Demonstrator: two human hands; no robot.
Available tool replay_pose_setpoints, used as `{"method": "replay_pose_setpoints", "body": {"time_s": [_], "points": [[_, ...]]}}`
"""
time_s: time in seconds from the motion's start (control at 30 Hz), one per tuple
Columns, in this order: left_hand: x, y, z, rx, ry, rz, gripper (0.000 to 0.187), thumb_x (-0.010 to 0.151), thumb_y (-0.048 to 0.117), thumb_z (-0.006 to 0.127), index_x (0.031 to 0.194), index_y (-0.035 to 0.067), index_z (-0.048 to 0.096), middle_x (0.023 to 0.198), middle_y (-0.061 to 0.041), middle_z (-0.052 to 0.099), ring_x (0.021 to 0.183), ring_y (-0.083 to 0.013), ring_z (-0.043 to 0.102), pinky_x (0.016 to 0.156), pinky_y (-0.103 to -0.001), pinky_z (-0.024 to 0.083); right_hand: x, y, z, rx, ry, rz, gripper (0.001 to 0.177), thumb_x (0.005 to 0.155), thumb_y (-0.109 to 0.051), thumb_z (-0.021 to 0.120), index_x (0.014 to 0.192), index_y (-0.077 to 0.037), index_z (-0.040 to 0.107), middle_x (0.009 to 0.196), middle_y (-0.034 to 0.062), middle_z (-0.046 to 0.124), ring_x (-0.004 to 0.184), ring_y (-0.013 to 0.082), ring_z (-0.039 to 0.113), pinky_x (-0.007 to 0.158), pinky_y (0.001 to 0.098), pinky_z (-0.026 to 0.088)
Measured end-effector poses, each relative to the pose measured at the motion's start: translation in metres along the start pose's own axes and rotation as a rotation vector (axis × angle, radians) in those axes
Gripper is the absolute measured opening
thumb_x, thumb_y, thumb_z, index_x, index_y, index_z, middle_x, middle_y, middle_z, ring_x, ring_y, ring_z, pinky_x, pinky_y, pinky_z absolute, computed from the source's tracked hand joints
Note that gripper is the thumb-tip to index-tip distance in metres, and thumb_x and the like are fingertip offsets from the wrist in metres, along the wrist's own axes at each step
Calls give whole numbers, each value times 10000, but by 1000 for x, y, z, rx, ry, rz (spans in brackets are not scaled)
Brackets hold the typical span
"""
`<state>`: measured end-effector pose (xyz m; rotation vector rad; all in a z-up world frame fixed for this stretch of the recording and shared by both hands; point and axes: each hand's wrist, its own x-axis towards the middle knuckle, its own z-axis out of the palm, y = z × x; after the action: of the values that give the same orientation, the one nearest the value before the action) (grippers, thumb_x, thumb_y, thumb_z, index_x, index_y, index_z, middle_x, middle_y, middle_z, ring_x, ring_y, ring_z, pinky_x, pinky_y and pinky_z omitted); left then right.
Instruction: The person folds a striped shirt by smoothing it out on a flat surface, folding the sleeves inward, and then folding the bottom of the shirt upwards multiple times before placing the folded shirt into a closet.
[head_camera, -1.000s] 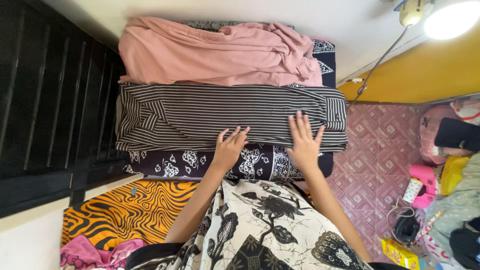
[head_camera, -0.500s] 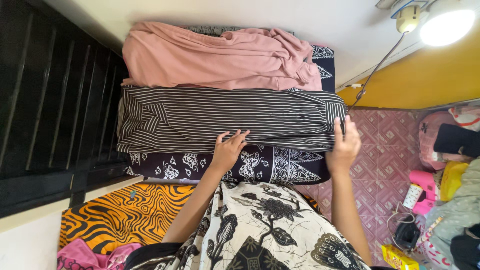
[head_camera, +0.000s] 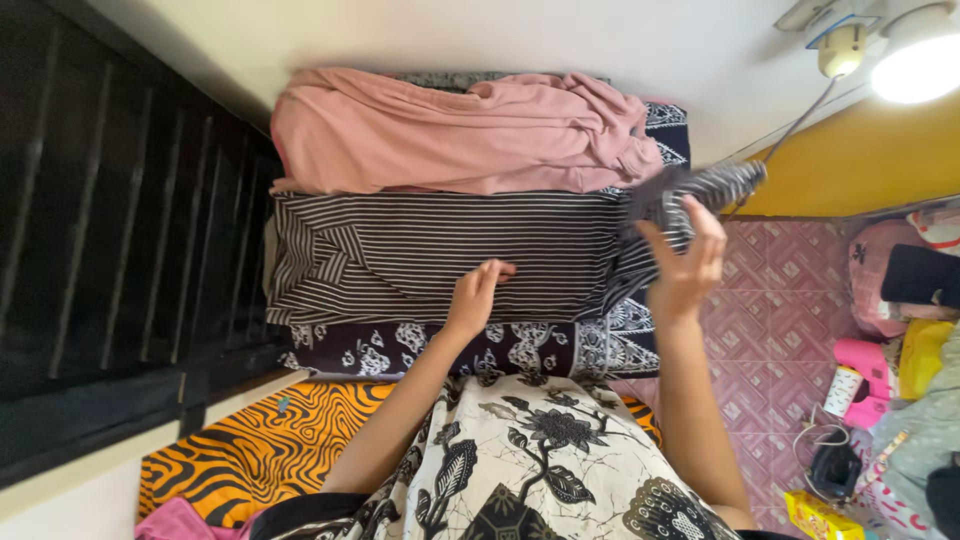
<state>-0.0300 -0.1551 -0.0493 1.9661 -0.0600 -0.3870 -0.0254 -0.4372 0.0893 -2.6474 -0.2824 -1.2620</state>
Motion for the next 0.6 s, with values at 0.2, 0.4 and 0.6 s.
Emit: {"method": "replay_pose_setpoints", "body": {"time_s": [0.2, 0.4, 0.6], "points": [[8, 8, -61, -868, -130, -99, 698, 1018, 629, 294, 1477, 142, 494, 1461, -114, 583, 1309, -261, 577, 1087, -472, 444, -4, -108, 40, 406, -128, -266, 519, 911, -235, 859, 1351, -162, 591, 1386, 132, 557, 1289, 329, 538, 1122, 534, 406], [1, -44, -91, -943, 117, -484, 734, 1013, 685, 403, 1563, 200, 407, 1463, 49, 487, 1331, -117, 433, 1105, -419, 339, -41, -189, 59, 426, -409, -354, 736, 841, 34, 634, 1469, -339, 547, 1494, 207, 437, 1398, 349, 493, 1222, 568, 341], [-4, -69, -97, -799, 106, -318, 492, 871, 248, 741, 1288, 6, 643, 1199, -102, 715, 1105, -247, 660, 958, -407, 504, -71, -195, 61, 419, -503, -92, 738, 781, -25, 681, 1454, -289, 537, 1528, 216, 432, 1424, 379, 431, 1182, 526, 374]]}}
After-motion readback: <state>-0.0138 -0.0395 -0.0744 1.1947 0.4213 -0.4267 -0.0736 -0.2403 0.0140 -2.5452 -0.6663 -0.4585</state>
